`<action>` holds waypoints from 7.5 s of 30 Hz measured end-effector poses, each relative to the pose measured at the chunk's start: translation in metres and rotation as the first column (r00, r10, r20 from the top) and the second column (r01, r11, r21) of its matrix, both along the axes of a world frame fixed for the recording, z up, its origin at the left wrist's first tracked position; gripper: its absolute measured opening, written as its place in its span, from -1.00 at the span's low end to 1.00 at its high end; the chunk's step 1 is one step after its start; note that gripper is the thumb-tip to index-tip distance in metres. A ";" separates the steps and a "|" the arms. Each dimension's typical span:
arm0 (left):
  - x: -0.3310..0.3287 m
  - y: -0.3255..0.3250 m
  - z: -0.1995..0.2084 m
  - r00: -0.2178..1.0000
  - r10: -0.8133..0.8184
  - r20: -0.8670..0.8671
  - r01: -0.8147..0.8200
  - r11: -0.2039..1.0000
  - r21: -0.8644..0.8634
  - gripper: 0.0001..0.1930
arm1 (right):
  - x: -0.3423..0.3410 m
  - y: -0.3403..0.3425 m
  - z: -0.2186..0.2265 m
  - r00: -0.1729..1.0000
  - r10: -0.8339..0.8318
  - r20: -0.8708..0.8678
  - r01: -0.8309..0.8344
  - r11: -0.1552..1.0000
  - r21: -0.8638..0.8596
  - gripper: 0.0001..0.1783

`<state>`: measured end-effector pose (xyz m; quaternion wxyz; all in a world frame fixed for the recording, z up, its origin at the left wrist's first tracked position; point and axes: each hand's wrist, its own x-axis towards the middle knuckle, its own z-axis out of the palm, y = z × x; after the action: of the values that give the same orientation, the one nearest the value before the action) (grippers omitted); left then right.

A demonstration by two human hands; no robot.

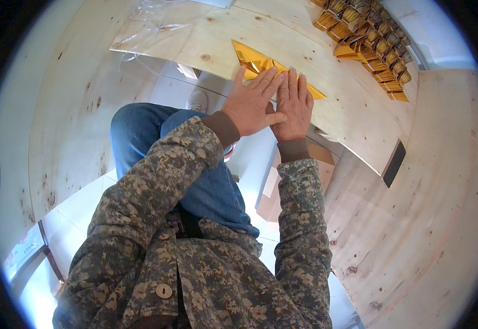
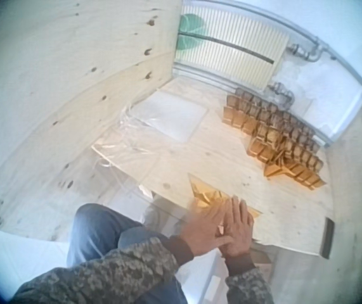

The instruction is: The person folds a single sheet of gold-colored paper by hand on their lap, making multiple creases and folding it into a compact shape. The finished folded piece is held up briefly before being set aside.

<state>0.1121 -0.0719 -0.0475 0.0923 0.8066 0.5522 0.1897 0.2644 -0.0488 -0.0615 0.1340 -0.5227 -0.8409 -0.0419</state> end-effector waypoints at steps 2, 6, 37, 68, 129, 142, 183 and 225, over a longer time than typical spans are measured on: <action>-0.007 0.002 -0.001 0.998 0.044 -0.047 -0.044 0.999 -0.011 -0.05 | -0.001 0.000 0.002 1.000 -0.007 0.008 0.007 1.000 -0.002 -0.07; -0.025 0.007 -0.005 0.990 0.111 -0.091 -0.112 0.994 -0.003 -0.07 | -0.004 -0.003 0.008 0.998 -0.009 0.064 0.010 1.000 -0.004 -0.03; -0.036 0.044 -0.004 0.976 -0.184 -0.116 0.186 0.983 0.008 -0.13 | -0.003 -0.008 0.011 0.999 -0.025 0.037 0.027 0.998 -0.056 -0.02; -0.118 0.040 0.015 0.994 -0.069 -0.082 0.075 0.994 0.084 -0.27 | -0.001 0.013 0.013 0.998 -0.066 -0.014 0.066 0.998 0.004 -0.39; -0.092 0.081 0.002 0.904 -0.325 0.278 0.307 0.946 0.105 -0.80 | -0.016 0.038 0.029 0.860 0.180 -0.477 -0.220 0.975 -0.028 -0.75; -0.089 0.082 0.002 0.886 -0.298 0.355 0.281 0.954 0.099 -0.82 | -0.018 0.041 0.027 0.816 0.072 -0.574 -0.171 0.978 -0.119 -0.74; -0.087 0.095 0.007 0.941 -0.173 0.290 0.161 0.985 0.065 -0.62 | -0.055 0.063 0.044 0.807 -0.331 -0.488 0.115 0.900 -0.421 -0.60; -0.091 0.099 0.000 0.969 -0.217 0.116 0.204 0.972 0.113 -0.66 | -0.088 -0.010 0.035 0.932 -0.203 -0.299 0.093 0.934 -0.346 -0.18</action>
<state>0.0215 0.0270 -0.0471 0.1067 0.8504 0.4462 0.2575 0.1767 -0.0587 -0.0268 0.1809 -0.5998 -0.7594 0.1754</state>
